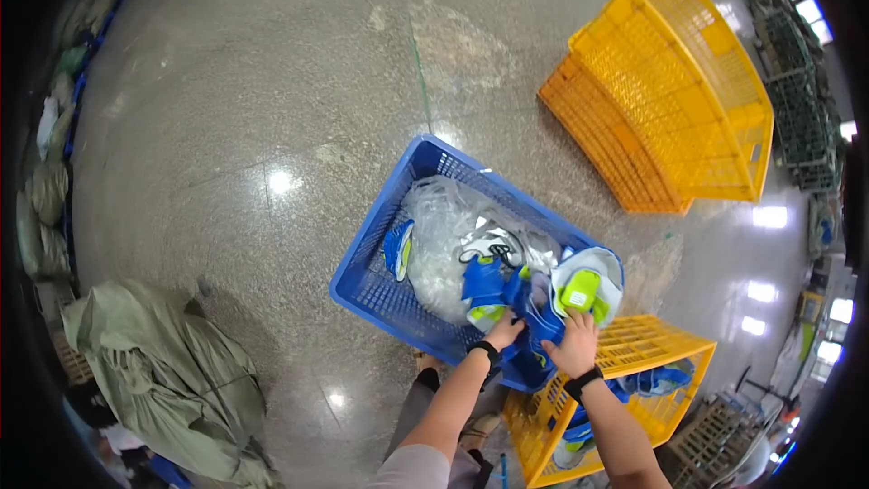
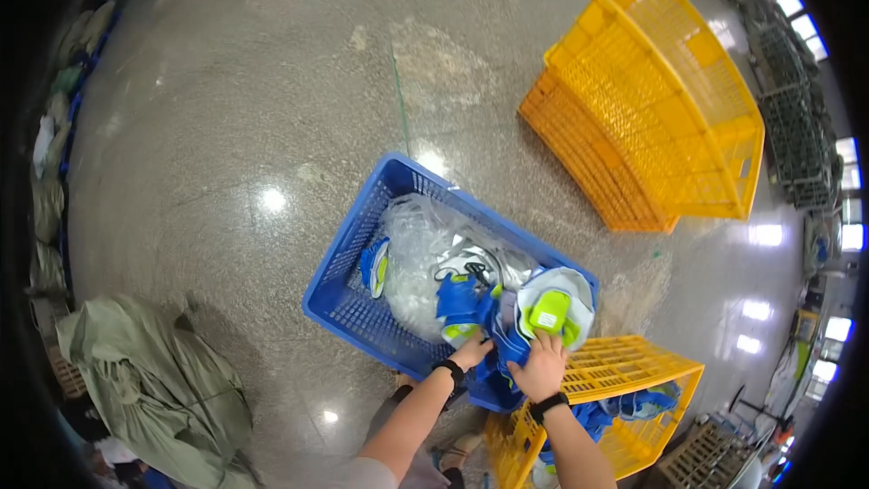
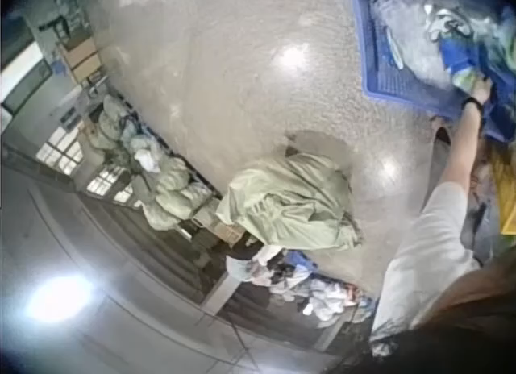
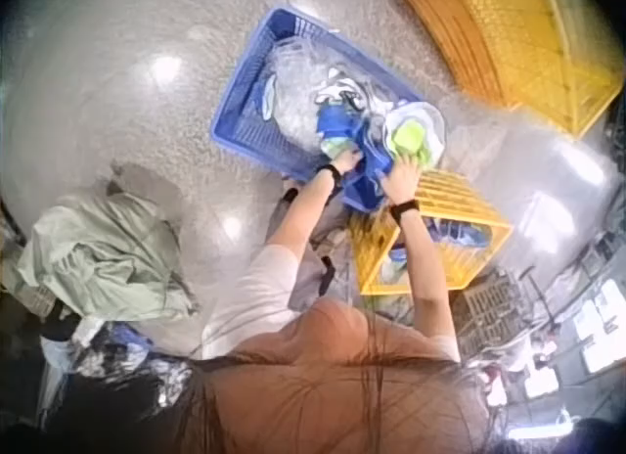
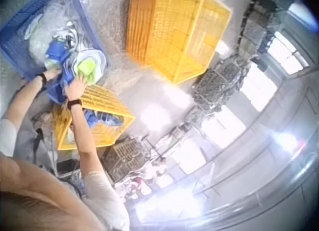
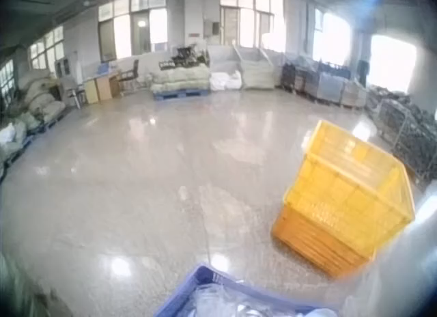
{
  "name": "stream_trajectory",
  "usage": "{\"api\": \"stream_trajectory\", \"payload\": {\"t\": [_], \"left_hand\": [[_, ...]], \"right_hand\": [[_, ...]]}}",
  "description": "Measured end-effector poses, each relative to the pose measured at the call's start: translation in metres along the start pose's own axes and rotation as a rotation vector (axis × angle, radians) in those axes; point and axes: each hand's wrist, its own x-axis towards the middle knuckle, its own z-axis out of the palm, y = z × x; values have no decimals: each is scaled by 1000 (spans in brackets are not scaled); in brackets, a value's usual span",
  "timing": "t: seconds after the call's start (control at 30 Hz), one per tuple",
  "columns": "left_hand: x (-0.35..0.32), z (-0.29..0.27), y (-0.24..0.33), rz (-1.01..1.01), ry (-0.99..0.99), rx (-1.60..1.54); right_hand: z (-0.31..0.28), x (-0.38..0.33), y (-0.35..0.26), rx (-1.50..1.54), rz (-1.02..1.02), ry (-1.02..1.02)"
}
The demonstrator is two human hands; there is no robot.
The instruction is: Sorting and organizing blue shoe uppers/components in a manufacturing facility.
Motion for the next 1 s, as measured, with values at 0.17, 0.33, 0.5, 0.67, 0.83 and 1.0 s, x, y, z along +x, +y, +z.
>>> {"api": "stream_trajectory", "payload": {"t": [0.17, 0.33, 0.5, 0.67, 0.83, 1.0], "left_hand": [[-3, -74, 19, 71, -44, 635], [20, -220, 39, -242, 269, 1034], [40, -279, 21, -302, 231, 1049], [-6, -223, 75, 399, 624, 918], [-135, -216, 123, 725, 108, 802], [-248, -47, 218, 349, -265, 419]], "right_hand": [[118, 18, 71, -51, 150, -190], [167, 23, 94, 91, 191, -420], [152, 31, 62, 167, 186, -302], [90, -21, 78, 194, 273, 200], [19, -93, 0, 751, 4, 101], [-32, -210, -31, 2120, 197, 40]]}}
